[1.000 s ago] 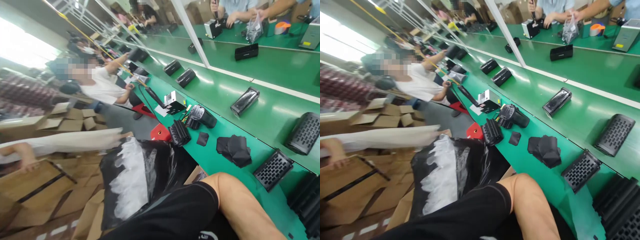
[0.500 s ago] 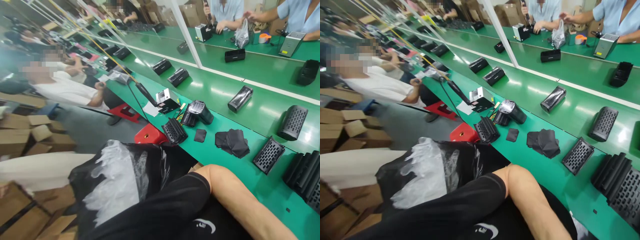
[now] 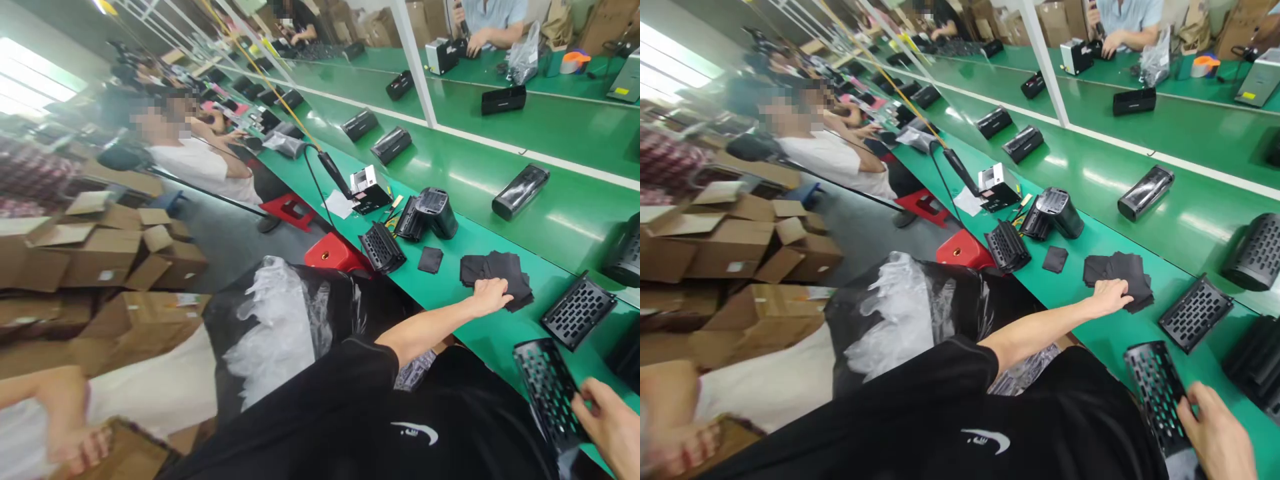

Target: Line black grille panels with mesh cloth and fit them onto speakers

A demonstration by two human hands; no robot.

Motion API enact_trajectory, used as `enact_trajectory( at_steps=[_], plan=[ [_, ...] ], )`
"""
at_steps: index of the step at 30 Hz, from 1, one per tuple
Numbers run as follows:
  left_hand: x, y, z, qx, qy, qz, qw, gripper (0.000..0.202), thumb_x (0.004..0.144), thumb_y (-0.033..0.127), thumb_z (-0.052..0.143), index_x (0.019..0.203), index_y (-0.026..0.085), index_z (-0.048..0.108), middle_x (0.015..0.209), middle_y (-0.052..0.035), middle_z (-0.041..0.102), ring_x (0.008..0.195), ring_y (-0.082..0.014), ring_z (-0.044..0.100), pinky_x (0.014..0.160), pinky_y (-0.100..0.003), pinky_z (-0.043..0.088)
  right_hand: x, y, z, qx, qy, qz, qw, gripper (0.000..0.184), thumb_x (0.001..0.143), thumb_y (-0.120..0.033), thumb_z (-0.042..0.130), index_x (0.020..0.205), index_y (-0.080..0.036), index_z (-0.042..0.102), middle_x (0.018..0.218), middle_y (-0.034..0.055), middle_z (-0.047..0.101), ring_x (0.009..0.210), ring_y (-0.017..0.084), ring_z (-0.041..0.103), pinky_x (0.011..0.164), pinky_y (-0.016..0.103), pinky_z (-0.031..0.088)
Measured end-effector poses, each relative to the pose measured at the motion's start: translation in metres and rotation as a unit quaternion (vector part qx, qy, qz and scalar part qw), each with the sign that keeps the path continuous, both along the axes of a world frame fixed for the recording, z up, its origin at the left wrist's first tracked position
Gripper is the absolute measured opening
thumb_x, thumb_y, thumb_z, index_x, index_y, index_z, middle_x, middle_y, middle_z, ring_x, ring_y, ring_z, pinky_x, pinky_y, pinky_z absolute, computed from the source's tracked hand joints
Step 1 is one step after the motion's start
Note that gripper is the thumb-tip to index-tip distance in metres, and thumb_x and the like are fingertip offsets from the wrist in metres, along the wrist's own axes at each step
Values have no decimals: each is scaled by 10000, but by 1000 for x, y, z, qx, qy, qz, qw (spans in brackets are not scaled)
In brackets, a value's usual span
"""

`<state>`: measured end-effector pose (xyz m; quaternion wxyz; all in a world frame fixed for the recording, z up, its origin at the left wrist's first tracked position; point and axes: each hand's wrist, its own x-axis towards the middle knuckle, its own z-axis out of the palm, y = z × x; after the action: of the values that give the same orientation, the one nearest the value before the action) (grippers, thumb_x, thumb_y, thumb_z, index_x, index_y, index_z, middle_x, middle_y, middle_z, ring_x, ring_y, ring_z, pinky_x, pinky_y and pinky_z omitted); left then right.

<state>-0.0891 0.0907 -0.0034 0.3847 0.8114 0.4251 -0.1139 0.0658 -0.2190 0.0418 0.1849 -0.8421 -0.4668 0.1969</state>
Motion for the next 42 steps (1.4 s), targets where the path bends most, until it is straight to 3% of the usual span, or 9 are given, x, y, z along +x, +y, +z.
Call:
enact_trajectory(
  at_steps=[3,9,17,22,27,30,33,36,42],
  plan=[
    [1,-1,-10,17,6,-34,999,196,1014,384,553,1008,231,675,1193,-79,730,1155,-269,676,991,-423,474,-18,31,-34,-37,29,56,997,274,869,-501,430,687,-297,450,649,7,561,525,216,539,536,369,371],
    [-3,1,-19,52,11,-61,997,397,1011,546,553,1215,215,627,1278,-123,690,1183,-306,657,985,-440,476,-18,45,-63,-51,23,-4,998,277,876,-505,387,847,-286,553,855,83,709,805,307,681,679,409,461],
    [-12,2,-7,96,-35,-104,989,319,1069,397,457,1183,222,698,1245,-121,677,1166,-272,637,949,-401,495,-30,41,-50,9,4,-116,993,536,894,-652,431,1015,-193,678,1015,173,722,945,360,678,868,494,521],
    [-23,17,12,106,-134,-151,974,288,1055,351,501,1137,216,742,1216,-105,686,1169,-231,610,1045,-363,480,-34,68,-37,105,148,-221,958,529,845,-669,609,1080,-205,703,948,119,740,853,299,697,841,457,564],
    [-25,21,25,-71,-325,-192,923,131,931,298,673,955,174,707,1127,-102,695,1066,-208,631,1015,-338,486,-36,120,-41,173,325,-172,913,799,807,-538,700,1531,-260,505,1400,145,625,1183,289,667,944,449,571],
    [-23,13,33,-273,-347,-123,889,245,851,375,754,932,172,644,997,-49,663,909,-167,606,871,-307,489,-38,143,-40,172,452,-131,866,801,686,-461,810,1444,-307,606,1573,102,519,1400,309,540,1078,450,507],
    [-20,6,39,-400,-340,-26,851,395,757,456,826,895,172,589,871,2,612,804,-132,559,782,-282,457,-41,143,-32,149,519,-140,830,629,625,-488,890,1191,-253,750,1422,99,658,1315,330,605,1085,457,501],
    [-19,1,37,-412,-340,38,844,455,710,474,857,860,178,545,803,21,601,743,-118,549,731,-268,439,-45,121,-22,141,547,-198,801,559,679,-630,874,1028,-211,752,1073,97,762,1022,300,712,951,452,567],
    [-17,-27,23,-326,-238,4,915,294,828,367,722,894,208,484,754,46,578,675,-123,594,683,-264,454,-51,60,-16,78,477,-342,806,602,621,-744,846,848,-218,661,673,-9,622,513,144,487,496,287,411]
  ],
)
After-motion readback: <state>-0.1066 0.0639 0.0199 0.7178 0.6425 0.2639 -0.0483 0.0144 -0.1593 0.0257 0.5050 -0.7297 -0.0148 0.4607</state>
